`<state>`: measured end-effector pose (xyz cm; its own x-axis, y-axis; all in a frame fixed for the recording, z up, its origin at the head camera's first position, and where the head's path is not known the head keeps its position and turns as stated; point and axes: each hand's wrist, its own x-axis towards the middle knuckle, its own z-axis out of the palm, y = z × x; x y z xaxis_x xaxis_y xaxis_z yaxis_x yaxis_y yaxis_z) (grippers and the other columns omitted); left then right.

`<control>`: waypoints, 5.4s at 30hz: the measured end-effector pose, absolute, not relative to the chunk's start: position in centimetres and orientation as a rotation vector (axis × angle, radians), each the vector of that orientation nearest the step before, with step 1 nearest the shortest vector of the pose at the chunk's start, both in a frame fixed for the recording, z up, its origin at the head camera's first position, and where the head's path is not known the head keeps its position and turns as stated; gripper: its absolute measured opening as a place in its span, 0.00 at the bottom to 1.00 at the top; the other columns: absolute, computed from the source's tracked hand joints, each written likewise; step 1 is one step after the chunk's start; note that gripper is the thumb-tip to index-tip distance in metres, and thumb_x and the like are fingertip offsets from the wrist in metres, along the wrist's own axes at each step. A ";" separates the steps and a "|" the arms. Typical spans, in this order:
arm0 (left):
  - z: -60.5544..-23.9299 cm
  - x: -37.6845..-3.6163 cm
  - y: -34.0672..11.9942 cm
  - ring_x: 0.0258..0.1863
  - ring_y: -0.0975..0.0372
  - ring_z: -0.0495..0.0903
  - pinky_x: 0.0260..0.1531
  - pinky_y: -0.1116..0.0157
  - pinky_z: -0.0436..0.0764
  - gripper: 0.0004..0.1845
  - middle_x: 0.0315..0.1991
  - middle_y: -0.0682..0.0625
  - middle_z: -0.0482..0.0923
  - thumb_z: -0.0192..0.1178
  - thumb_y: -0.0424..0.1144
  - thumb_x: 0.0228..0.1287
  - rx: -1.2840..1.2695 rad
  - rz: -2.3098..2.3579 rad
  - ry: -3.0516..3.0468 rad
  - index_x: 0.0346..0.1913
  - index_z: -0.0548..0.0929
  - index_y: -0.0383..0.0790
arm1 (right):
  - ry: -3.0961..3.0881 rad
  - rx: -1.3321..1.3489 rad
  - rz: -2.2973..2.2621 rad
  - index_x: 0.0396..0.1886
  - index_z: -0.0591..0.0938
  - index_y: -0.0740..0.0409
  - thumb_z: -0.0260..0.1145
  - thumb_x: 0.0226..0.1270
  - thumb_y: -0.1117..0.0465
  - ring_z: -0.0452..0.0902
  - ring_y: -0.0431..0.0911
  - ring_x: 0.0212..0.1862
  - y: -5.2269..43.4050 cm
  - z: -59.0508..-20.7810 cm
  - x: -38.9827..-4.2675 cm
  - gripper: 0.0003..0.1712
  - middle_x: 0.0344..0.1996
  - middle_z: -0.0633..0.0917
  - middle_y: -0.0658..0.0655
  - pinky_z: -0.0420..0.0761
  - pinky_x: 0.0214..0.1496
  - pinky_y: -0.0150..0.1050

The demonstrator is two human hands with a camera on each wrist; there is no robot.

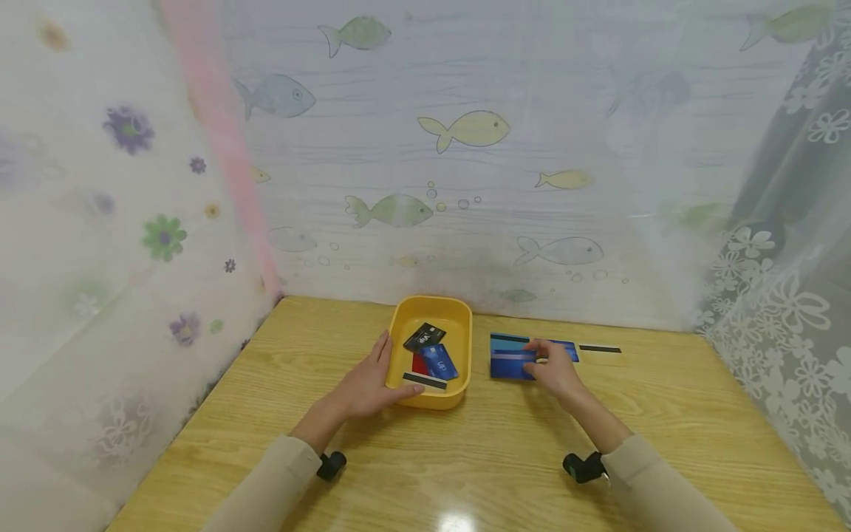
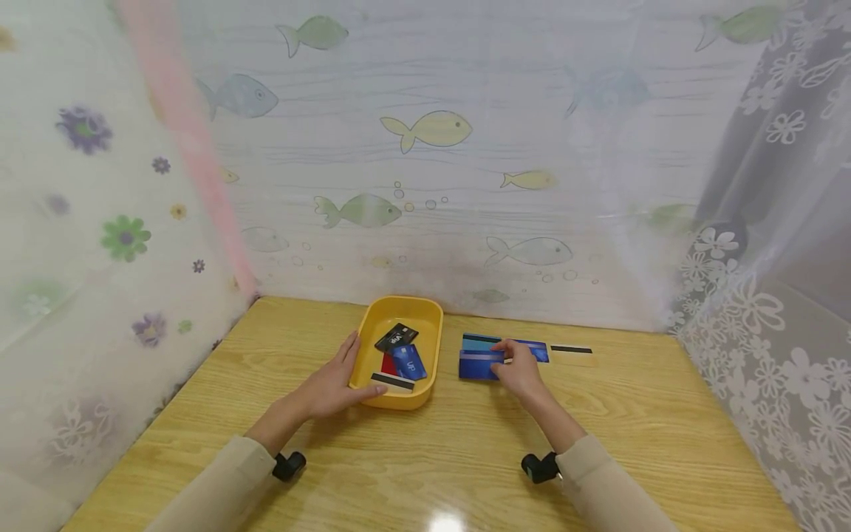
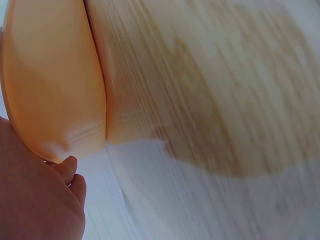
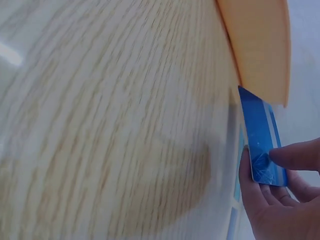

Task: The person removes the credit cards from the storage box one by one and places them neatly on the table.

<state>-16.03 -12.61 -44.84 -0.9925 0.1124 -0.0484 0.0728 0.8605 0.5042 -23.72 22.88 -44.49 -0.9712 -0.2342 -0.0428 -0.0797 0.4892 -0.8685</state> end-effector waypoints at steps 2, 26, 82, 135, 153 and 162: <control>-44.9 -16.1 -12.6 0.78 0.46 0.57 0.72 0.45 0.64 0.70 0.84 0.46 0.35 0.55 0.83 0.52 0.145 0.800 2.955 0.84 0.38 0.42 | 2.593 -0.279 -1.457 0.60 0.78 0.72 0.63 0.69 0.74 0.78 0.63 0.52 23.0 -44.7 -23.8 0.20 0.66 0.71 0.76 0.82 0.40 0.42; -44.7 -16.1 -12.5 0.79 0.45 0.56 0.73 0.45 0.63 0.69 0.84 0.45 0.35 0.56 0.82 0.53 0.151 0.799 2.960 0.84 0.38 0.41 | 2.803 -0.418 -1.125 0.56 0.81 0.75 0.68 0.64 0.72 0.74 0.70 0.62 22.1 -45.3 -24.8 0.20 0.57 0.81 0.75 0.77 0.59 0.61; -44.7 -16.0 -12.6 0.78 0.45 0.58 0.72 0.47 0.64 0.70 0.84 0.44 0.34 0.56 0.83 0.53 0.151 0.785 2.965 0.84 0.37 0.41 | 2.752 -0.477 -1.094 0.56 0.81 0.76 0.66 0.67 0.71 0.75 0.68 0.61 21.5 -45.5 -25.6 0.19 0.56 0.81 0.74 0.77 0.61 0.59; -44.8 -16.0 -12.7 0.77 0.44 0.60 0.71 0.46 0.67 0.69 0.84 0.44 0.35 0.56 0.82 0.55 0.185 0.812 2.970 0.83 0.38 0.39 | 2.690 -1.046 -1.058 0.55 0.83 0.68 0.76 0.61 0.67 0.79 0.61 0.52 11.5 -41.8 -22.3 0.23 0.51 0.83 0.65 0.80 0.56 0.54; -44.8 -15.8 -13.0 0.78 0.46 0.56 0.72 0.49 0.66 0.65 0.84 0.44 0.34 0.58 0.75 0.61 0.217 0.835 2.955 0.83 0.38 0.37 | 2.669 -1.135 -0.214 0.41 0.85 0.53 0.76 0.64 0.49 0.76 0.41 0.33 6.7 -42.4 -23.2 0.15 0.32 0.82 0.47 0.80 0.40 0.40; -45.0 -15.8 -13.0 0.78 0.46 0.56 0.72 0.49 0.66 0.66 0.84 0.44 0.35 0.58 0.76 0.60 0.202 0.821 2.959 0.83 0.38 0.37 | 2.636 -1.087 -0.201 0.38 0.82 0.53 0.74 0.67 0.52 0.74 0.43 0.31 6.6 -42.7 -23.3 0.12 0.28 0.79 0.47 0.77 0.37 0.40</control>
<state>-15.82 -12.96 -45.04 -0.9893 0.1431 -0.0271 0.1087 0.8492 0.5167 -23.27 6.59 -42.71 -0.6770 -0.7068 -0.2051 -0.6676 0.7071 -0.2332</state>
